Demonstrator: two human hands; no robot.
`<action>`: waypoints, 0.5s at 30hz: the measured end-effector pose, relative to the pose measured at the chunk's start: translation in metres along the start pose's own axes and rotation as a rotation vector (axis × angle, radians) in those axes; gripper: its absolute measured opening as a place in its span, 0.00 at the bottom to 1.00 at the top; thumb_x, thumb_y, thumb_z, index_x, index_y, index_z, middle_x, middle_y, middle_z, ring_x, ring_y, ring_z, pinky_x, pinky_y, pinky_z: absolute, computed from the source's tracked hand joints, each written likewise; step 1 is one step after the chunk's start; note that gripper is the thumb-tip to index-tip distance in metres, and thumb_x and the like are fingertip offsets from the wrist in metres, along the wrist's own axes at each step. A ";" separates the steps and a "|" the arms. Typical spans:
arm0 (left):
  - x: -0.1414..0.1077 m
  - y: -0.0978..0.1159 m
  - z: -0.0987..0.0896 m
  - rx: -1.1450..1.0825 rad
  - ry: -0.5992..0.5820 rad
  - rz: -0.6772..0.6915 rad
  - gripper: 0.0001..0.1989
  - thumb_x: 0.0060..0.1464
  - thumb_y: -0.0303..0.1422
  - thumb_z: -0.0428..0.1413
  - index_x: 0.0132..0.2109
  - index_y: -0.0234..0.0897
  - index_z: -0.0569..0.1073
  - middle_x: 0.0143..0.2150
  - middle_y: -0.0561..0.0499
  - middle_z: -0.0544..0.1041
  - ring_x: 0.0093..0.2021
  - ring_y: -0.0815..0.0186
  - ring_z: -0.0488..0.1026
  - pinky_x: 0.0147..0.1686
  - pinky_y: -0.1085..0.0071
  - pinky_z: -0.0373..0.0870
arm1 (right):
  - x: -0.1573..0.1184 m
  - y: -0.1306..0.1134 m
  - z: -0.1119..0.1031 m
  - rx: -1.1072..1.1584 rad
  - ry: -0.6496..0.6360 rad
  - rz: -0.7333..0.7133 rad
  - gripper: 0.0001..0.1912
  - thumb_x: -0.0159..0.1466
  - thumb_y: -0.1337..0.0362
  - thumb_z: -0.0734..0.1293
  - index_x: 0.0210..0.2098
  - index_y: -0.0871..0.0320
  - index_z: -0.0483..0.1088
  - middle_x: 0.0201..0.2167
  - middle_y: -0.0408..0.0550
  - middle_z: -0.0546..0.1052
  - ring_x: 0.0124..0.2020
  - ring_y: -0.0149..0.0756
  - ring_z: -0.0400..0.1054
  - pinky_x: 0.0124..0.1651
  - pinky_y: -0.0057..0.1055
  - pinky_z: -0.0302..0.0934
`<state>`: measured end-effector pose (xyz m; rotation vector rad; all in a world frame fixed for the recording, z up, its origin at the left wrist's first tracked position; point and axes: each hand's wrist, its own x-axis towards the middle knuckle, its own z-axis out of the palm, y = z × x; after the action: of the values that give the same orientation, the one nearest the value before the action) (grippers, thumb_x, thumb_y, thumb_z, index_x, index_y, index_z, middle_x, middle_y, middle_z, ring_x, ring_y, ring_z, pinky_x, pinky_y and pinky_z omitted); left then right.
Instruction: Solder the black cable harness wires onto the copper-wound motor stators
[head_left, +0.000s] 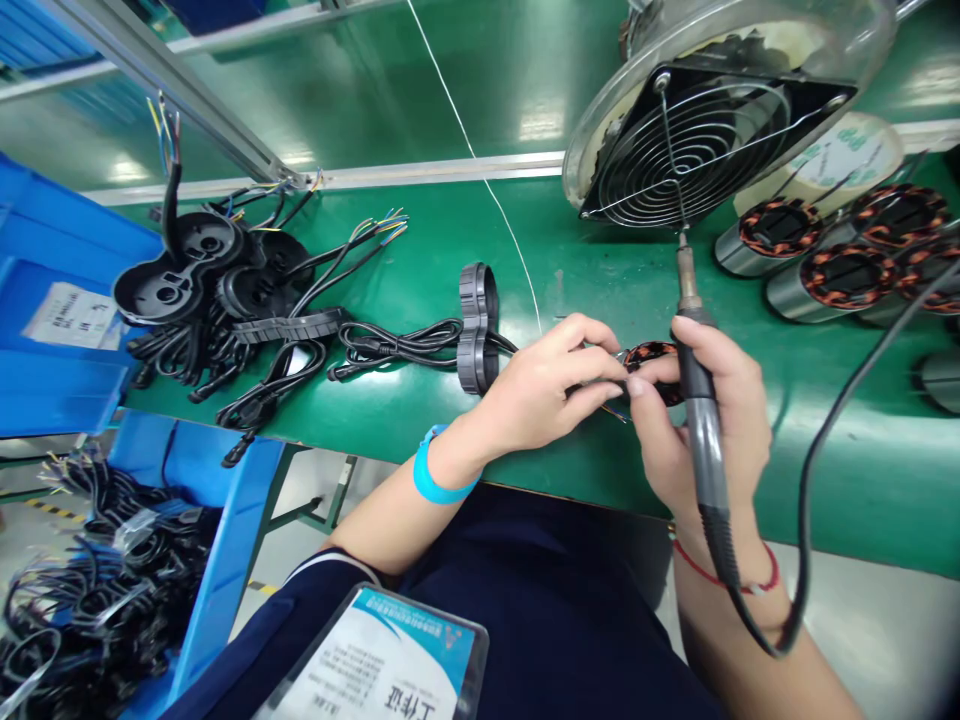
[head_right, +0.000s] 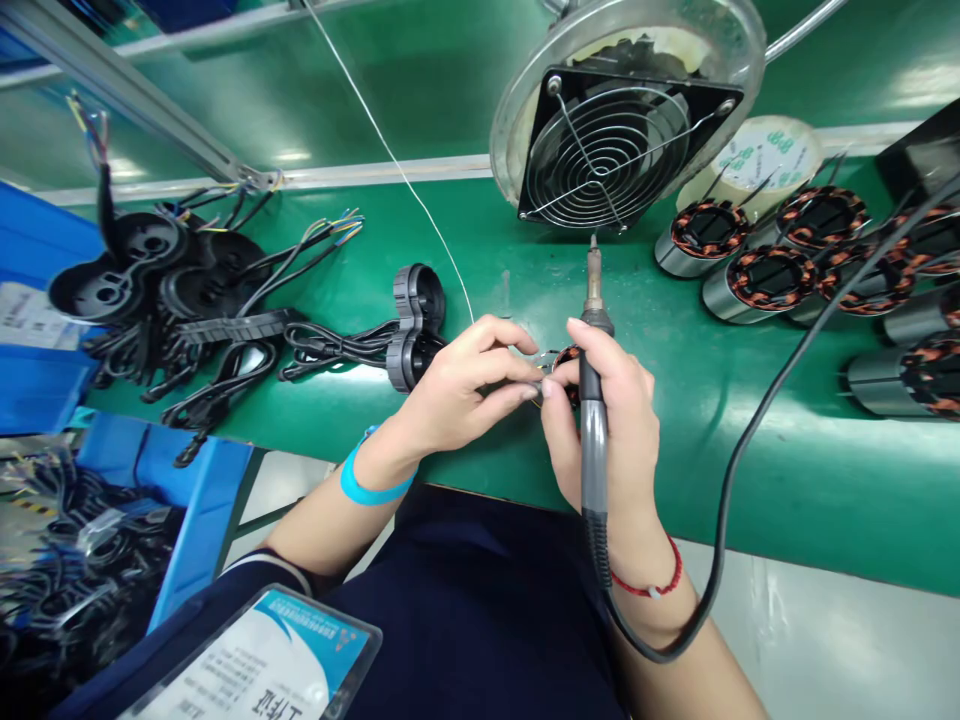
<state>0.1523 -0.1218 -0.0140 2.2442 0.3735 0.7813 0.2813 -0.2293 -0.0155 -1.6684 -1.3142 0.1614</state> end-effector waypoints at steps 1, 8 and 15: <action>0.000 0.000 0.001 0.014 -0.005 0.002 0.04 0.59 0.27 0.53 0.40 0.36 0.72 0.42 0.47 0.70 0.45 0.67 0.68 0.45 0.70 0.68 | 0.000 0.000 0.001 0.013 0.008 0.009 0.28 0.63 0.67 0.67 0.61 0.48 0.60 0.34 0.42 0.75 0.44 0.41 0.68 0.52 0.41 0.61; -0.001 0.001 0.006 0.046 0.074 -0.013 0.04 0.57 0.25 0.52 0.35 0.35 0.71 0.35 0.50 0.68 0.37 0.70 0.67 0.37 0.73 0.66 | -0.005 0.008 -0.012 0.072 -0.037 0.040 0.25 0.63 0.67 0.66 0.59 0.53 0.63 0.37 0.45 0.78 0.47 0.44 0.70 0.57 0.45 0.58; 0.002 0.005 0.010 0.024 0.097 -0.120 0.07 0.50 0.19 0.52 0.31 0.34 0.70 0.33 0.51 0.67 0.35 0.71 0.66 0.35 0.74 0.64 | -0.009 0.027 -0.026 0.002 -0.219 -0.099 0.28 0.63 0.66 0.67 0.61 0.52 0.59 0.38 0.45 0.78 0.47 0.45 0.69 0.55 0.46 0.55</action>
<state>0.1605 -0.1299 -0.0156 2.1884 0.5608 0.8280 0.3121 -0.2504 -0.0259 -1.6148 -1.5560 0.2936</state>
